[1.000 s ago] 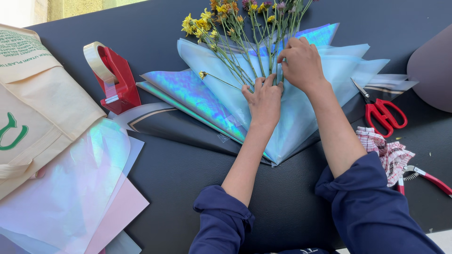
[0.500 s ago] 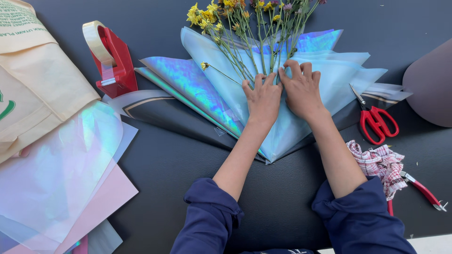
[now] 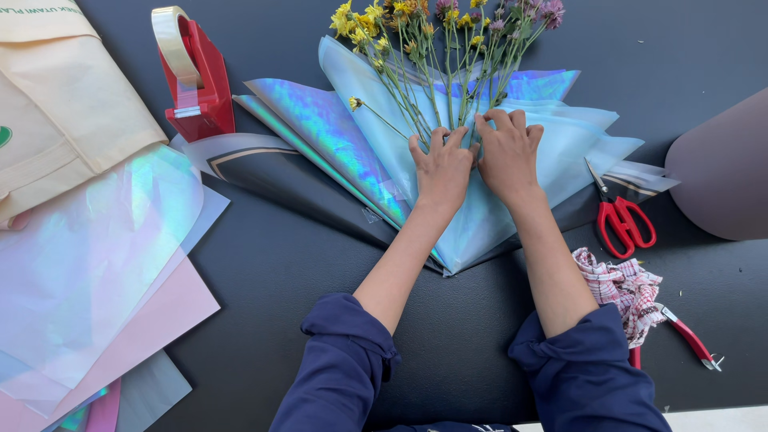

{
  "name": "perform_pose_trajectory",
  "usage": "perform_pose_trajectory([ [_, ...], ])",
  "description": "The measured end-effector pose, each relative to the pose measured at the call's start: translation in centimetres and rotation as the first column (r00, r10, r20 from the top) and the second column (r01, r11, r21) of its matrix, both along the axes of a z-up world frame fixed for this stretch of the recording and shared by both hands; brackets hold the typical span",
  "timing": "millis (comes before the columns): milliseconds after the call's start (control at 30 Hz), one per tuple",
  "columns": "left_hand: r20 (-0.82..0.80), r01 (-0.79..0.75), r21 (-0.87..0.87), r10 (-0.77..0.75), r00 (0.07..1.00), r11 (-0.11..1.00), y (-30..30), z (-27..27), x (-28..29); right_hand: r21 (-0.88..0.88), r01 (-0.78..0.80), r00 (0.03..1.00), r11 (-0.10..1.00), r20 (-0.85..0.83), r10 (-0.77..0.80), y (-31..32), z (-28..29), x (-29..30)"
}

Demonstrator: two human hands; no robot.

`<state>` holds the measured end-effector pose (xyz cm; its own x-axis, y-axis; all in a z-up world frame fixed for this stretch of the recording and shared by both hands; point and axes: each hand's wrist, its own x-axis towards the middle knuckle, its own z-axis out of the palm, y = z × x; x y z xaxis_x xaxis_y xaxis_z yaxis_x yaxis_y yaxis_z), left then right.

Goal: The person arranges flowers by placing them on iridescent wrapping paper, cutting the stems with shears, and wiping the stems with a cloth.

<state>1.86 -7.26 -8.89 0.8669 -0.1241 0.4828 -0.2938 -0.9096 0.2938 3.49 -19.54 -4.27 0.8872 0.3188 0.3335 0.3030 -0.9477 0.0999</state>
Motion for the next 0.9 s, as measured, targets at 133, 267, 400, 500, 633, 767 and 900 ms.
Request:
perform_pose_trajectory([
  [133,-0.008,-0.001,0.038,0.001,1.0,0.999,0.1,0.8,-0.4,-0.012,-0.01,1.0,1.0,0.018,0.01,-0.4,-1.9,0.9],
  [267,0.011,-0.008,0.052,0.007,1.0,0.999,0.3,1.0,-0.9,-0.185,-0.03,0.988,0.982,0.144,0.058,-0.7,-2.5,1.5],
  [400,0.025,-0.019,0.046,0.018,1.0,0.999,0.0,0.8,-0.5,-0.203,-0.036,0.99,0.979,0.126,0.063,-0.3,-2.2,1.3],
  [500,0.039,-0.02,0.076,0.017,0.999,0.997,0.4,1.6,-0.9,-0.17,-0.061,0.994,0.984,0.083,0.077,-0.4,-1.1,0.6],
  [633,0.02,-0.015,0.062,0.013,1.0,0.998,0.2,1.0,-0.7,-0.083,-0.042,0.996,0.996,0.074,0.049,-0.2,-1.2,0.4],
  [767,-0.033,0.046,0.01,-0.046,0.998,0.999,1.2,1.7,-0.7,-0.107,-0.02,0.999,0.994,0.027,0.023,0.0,-1.3,1.5],
  [900,-0.124,0.132,-0.241,-0.166,0.978,0.961,3.5,3.5,-0.9,-0.129,-0.004,0.995,0.992,-0.103,-0.009,0.3,-0.4,0.9],
])
